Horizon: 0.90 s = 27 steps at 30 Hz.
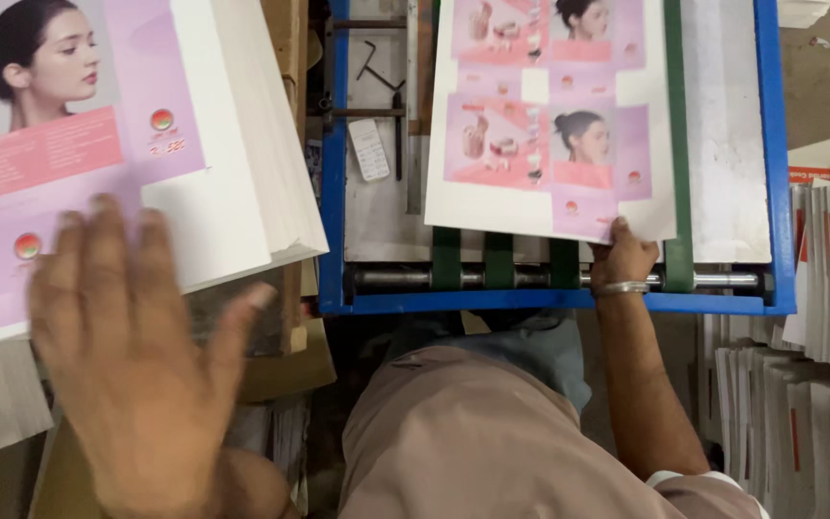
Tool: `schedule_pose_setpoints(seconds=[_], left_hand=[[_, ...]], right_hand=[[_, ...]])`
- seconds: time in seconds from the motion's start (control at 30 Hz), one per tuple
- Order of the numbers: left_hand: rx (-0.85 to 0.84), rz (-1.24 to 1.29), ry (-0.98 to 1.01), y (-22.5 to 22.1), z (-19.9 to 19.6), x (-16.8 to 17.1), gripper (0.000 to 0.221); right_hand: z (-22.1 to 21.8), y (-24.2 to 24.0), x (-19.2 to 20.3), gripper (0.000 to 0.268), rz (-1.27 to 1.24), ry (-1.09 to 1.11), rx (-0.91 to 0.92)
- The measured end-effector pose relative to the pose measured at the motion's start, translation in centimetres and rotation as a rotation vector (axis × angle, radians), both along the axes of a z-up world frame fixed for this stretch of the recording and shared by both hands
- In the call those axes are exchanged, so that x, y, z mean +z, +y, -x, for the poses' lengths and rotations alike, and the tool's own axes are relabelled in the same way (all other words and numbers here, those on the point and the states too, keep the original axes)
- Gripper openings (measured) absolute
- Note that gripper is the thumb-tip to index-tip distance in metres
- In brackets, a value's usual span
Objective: The person feeds printed sheets of paper into a finishing machine by hand, picking them from a large stack on the left and placing them onto the moving conveyor belt of the machine.
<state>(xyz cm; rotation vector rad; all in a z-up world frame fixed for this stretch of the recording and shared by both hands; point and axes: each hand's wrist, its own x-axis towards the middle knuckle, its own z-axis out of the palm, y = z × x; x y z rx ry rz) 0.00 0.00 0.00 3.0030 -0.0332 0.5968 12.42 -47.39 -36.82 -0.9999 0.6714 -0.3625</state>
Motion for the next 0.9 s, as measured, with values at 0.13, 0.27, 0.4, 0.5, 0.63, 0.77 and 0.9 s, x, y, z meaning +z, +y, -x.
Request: schedule_pose_setpoints(seconds=[0.13, 0.27, 0.4, 0.5, 0.63, 0.77, 0.9], left_hand=[[0.037, -0.160, -0.066, 1.7, 0.2, -2.6, 0.055], [0.015, -0.126, -0.160, 2.9, 1.4, -4.3, 0.042], [-0.012, -0.081, -0.149, 4.1, 1.9, -3.9, 0.044], [-0.051, -0.038, -0.198, 4.4, 1.8, -4.1, 0.048], [-0.011, -0.043, -0.439, 4.0, -0.3, -7.3, 0.060], [0.021, -0.109, -0.608, 4.7, -1.8, -9.9, 0.065], [0.008, -0.096, -0.624, 4.7, -1.6, -10.4, 0.060]], right_hand=[[2.1, 0.0, -2.4, 0.035, 0.071, 0.120, -0.030], [2.3, 1.1, -3.1, 0.035, 0.041, 0.053, 0.057], [-1.7, 2.3, -2.1, 0.036, 0.020, -0.039, 0.087], [-3.9, 2.7, -1.6, 0.033, -0.016, -0.087, 0.105], [-5.3, 3.0, -1.3, 0.033, -0.049, -0.054, 0.116], [-6.7, 3.1, -1.1, 0.035, -0.112, -0.053, 0.146], [-6.9, 3.0, 0.0, 0.037, -0.162, -0.075, 0.232]])
